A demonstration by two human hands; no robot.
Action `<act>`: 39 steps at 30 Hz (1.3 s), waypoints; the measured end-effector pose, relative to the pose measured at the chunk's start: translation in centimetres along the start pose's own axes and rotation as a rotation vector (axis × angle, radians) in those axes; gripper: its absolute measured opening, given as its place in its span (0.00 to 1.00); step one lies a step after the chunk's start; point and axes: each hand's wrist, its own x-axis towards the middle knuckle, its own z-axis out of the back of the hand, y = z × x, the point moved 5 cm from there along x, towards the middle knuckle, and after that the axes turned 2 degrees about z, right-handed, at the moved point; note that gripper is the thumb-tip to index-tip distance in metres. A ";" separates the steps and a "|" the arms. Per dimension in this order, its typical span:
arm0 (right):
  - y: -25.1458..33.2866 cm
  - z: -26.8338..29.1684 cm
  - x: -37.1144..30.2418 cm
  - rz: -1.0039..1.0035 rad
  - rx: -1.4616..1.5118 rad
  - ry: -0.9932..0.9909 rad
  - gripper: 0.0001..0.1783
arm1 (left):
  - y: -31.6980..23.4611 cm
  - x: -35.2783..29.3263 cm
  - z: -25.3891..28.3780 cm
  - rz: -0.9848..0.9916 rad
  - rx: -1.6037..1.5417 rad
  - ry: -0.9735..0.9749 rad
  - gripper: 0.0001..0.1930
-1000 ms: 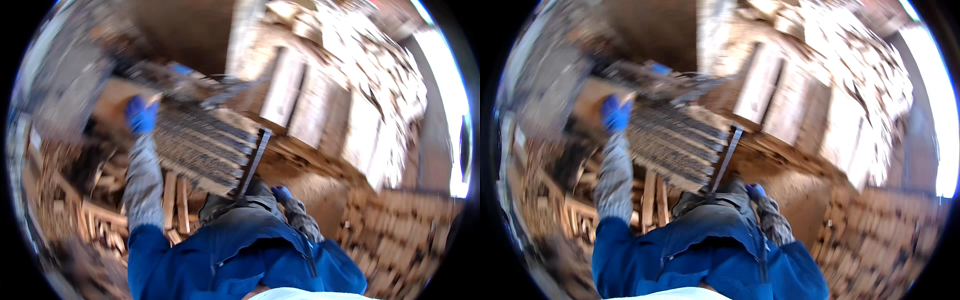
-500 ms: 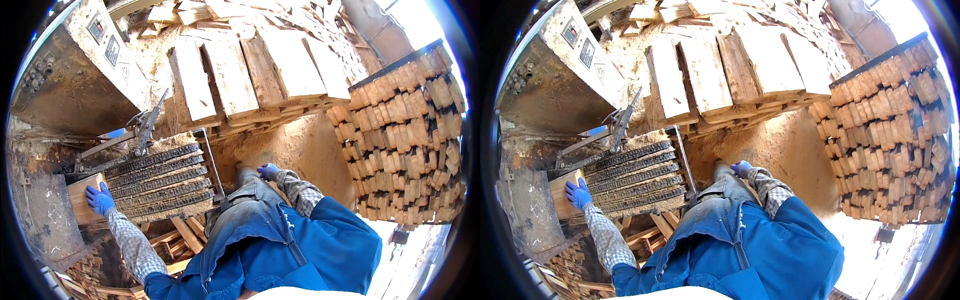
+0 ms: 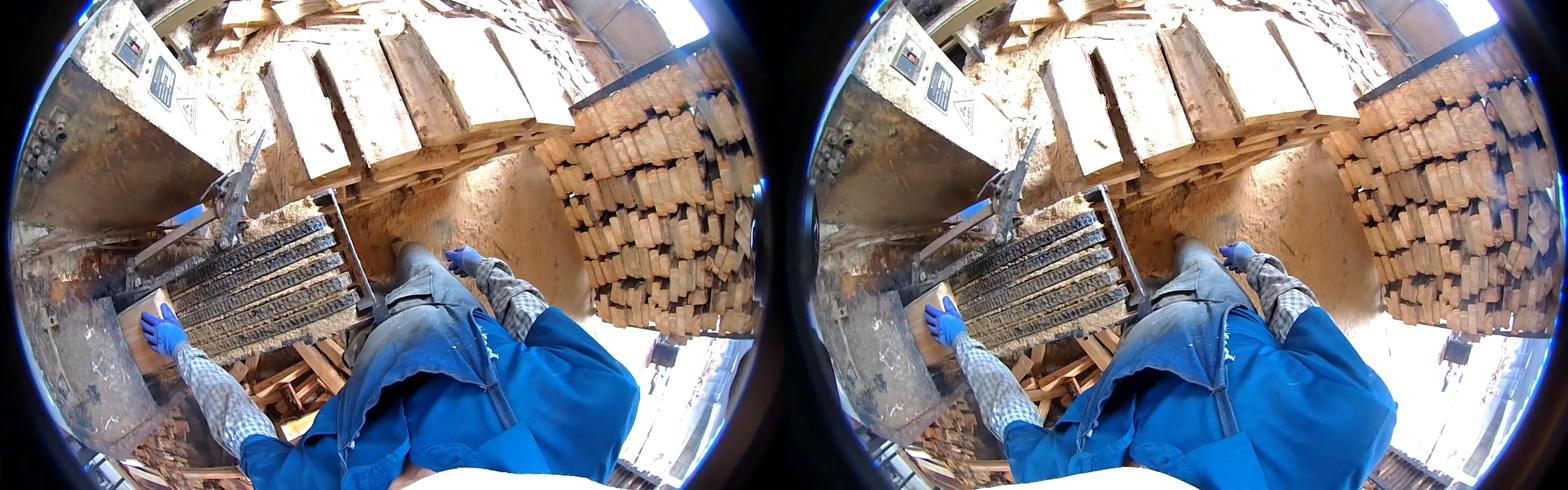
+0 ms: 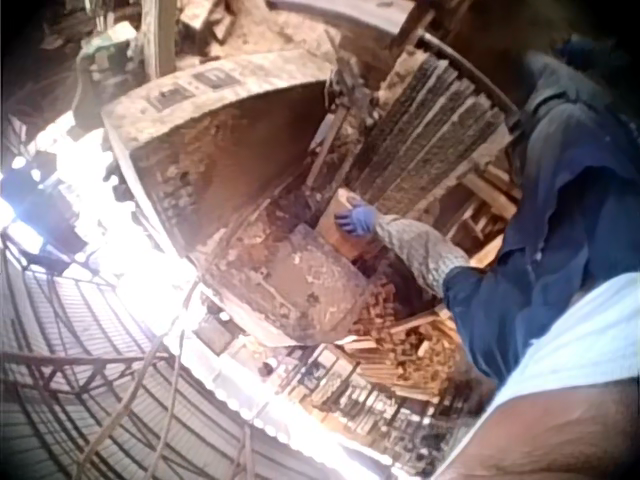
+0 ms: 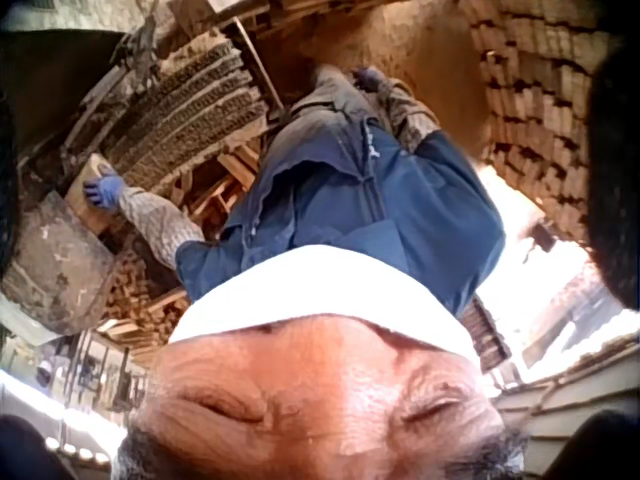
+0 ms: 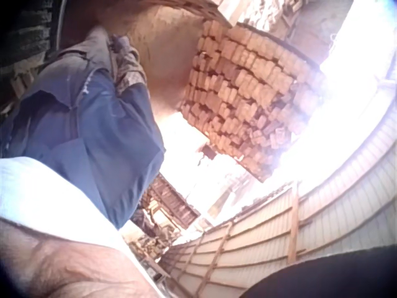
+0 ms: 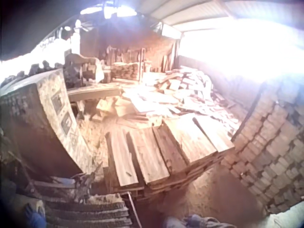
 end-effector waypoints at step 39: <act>2.9 9.3 4.8 0.031 0.383 -0.023 0.18 | -14.2 -9.5 17.9 -0.017 -1.847 0.908 0.26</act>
